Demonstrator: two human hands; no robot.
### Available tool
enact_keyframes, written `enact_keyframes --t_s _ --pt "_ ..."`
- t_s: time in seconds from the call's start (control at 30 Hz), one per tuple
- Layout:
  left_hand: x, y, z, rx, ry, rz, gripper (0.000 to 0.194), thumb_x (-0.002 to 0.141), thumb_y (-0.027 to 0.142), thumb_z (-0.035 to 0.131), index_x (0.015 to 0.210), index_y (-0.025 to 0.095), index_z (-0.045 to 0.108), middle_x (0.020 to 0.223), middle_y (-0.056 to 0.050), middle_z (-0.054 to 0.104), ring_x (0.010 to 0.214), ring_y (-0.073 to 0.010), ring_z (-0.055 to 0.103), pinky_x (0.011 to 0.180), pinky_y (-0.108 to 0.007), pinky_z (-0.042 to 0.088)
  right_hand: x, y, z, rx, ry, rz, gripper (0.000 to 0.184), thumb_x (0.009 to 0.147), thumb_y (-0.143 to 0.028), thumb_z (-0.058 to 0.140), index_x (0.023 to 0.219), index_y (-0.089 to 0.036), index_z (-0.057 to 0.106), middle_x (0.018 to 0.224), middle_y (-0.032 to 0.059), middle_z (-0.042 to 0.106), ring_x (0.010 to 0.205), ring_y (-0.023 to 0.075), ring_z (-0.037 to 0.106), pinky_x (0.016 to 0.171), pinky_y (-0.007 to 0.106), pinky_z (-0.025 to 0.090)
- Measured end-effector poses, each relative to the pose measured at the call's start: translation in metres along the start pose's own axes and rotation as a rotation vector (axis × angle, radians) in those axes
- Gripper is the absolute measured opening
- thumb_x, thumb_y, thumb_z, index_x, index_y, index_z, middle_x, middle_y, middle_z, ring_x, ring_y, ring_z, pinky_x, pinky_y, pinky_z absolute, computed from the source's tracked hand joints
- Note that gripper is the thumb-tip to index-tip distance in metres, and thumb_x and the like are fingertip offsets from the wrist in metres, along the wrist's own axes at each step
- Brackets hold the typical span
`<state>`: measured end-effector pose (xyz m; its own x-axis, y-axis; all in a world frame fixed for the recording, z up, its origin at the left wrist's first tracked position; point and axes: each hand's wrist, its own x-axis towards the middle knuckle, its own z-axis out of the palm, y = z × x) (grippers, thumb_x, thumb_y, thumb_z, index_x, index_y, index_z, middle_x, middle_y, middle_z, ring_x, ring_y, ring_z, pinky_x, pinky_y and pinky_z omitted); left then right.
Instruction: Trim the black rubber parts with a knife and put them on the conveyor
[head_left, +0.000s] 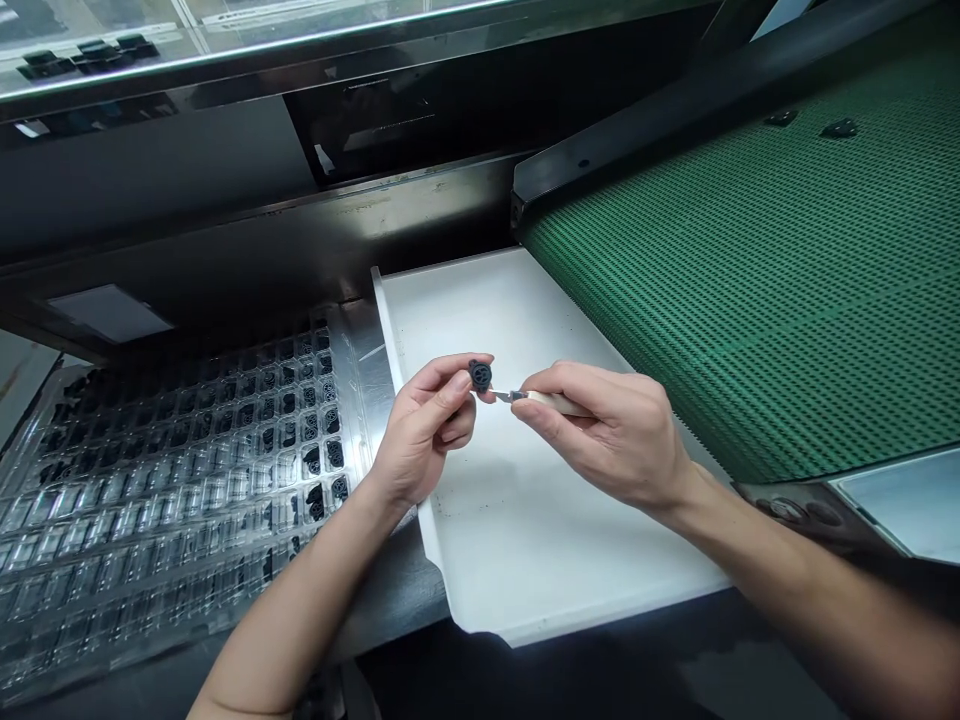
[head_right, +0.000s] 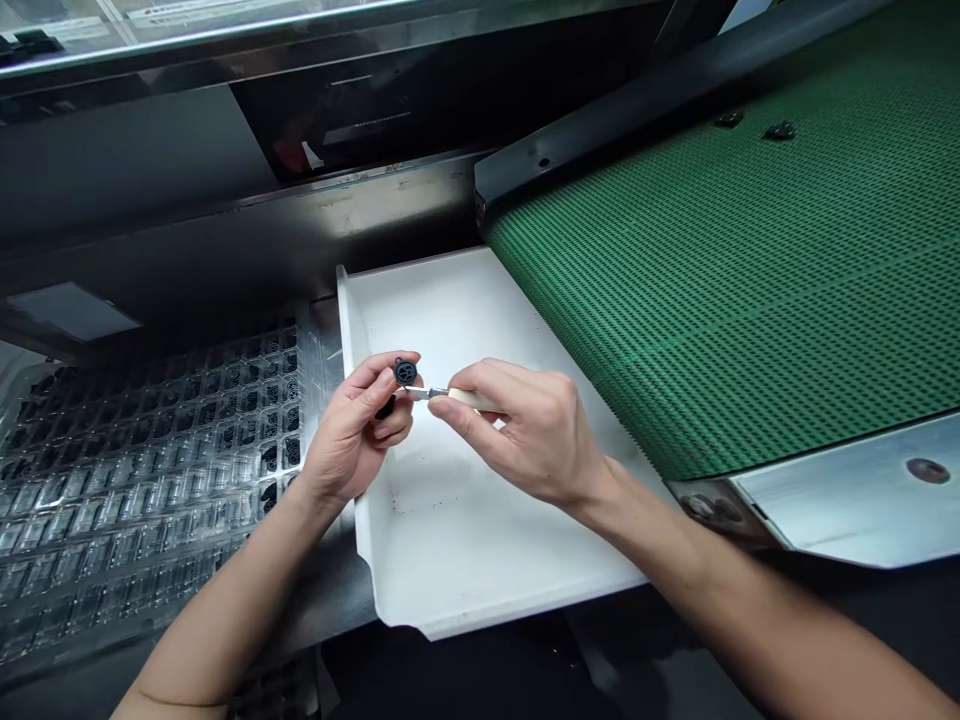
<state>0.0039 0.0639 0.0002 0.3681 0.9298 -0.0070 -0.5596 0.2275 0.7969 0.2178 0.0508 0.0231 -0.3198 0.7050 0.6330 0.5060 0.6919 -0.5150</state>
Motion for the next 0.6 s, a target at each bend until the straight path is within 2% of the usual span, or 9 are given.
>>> enact_keyframes --t_s 0.1,0.2,0.3,0.37,0.47,0.6 --pt "-0.0006 -0.0006 -0.0010 0.015 -0.022 -0.017 0.026 0.098 0.039 0.085 0.119 0.025 0.083 0.089 -0.003 0.069 0.053 -0.0016 0.030 0.050 -0.020 0.020 -0.0006 0.0009 -0.0010 -0.062 0.032 -0.003 0.011 0.110 -0.034 0.075 0.112 -0.023 0.075 0.082 -0.0010 0.074 0.057 0.0126 0.059 0.058 0.031 0.045" --pt "-0.0010 -0.0002 -0.0010 0.024 -0.045 -0.024 0.024 0.099 0.039 0.084 0.119 0.025 0.084 0.089 -0.003 0.069 0.053 -0.0016 0.031 0.050 -0.020 0.021 -0.0019 0.0018 -0.0022 -0.101 0.040 -0.009 0.028 0.110 -0.035 0.076 0.135 -0.023 0.073 0.083 -0.0013 0.077 0.061 0.0145 0.067 0.062 0.030 0.051" --pt "-0.0011 0.0005 -0.0007 0.039 -0.036 -0.026 0.027 0.097 0.041 0.086 0.119 0.024 0.083 0.088 -0.003 0.070 0.053 -0.0023 0.030 0.050 -0.020 0.021 -0.0022 0.0020 -0.0033 -0.130 0.028 -0.018 0.041 0.110 -0.032 0.077 0.149 -0.024 0.068 0.088 -0.0004 0.082 0.069 0.0173 0.073 0.067 0.031 0.055" --pt "-0.0011 0.0006 -0.0007 0.048 -0.026 -0.025 0.029 0.096 0.041 0.086 0.119 0.024 0.083 0.088 -0.003 0.070 0.052 -0.0025 0.030 0.050 -0.020 0.021 -0.0018 0.0016 -0.0038 -0.133 0.013 -0.020 0.044 0.110 -0.032 0.076 0.153 -0.025 0.067 0.100 0.0019 0.085 0.073 0.0182 0.076 0.070 0.032 0.058" --pt "-0.0010 0.0004 -0.0008 0.048 -0.028 -0.022 0.027 0.097 0.041 0.086 0.118 0.024 0.083 0.089 -0.003 0.069 0.053 -0.0023 0.030 0.050 -0.020 0.020 -0.0007 0.0007 -0.0042 -0.129 0.005 -0.029 0.043 0.111 -0.032 0.075 0.153 -0.026 0.069 0.112 0.0038 0.085 0.069 0.0163 0.075 0.068 0.032 0.059" --pt "-0.0009 0.0003 -0.0006 0.034 -0.036 -0.024 0.025 0.097 0.040 0.086 0.117 0.025 0.084 0.088 -0.003 0.069 0.053 -0.0023 0.030 0.050 -0.020 0.019 0.0000 0.0004 -0.0040 -0.129 0.003 -0.067 0.042 0.111 -0.027 0.075 0.152 -0.025 0.070 0.109 0.0022 0.085 0.060 0.0125 0.067 0.064 0.031 0.054"
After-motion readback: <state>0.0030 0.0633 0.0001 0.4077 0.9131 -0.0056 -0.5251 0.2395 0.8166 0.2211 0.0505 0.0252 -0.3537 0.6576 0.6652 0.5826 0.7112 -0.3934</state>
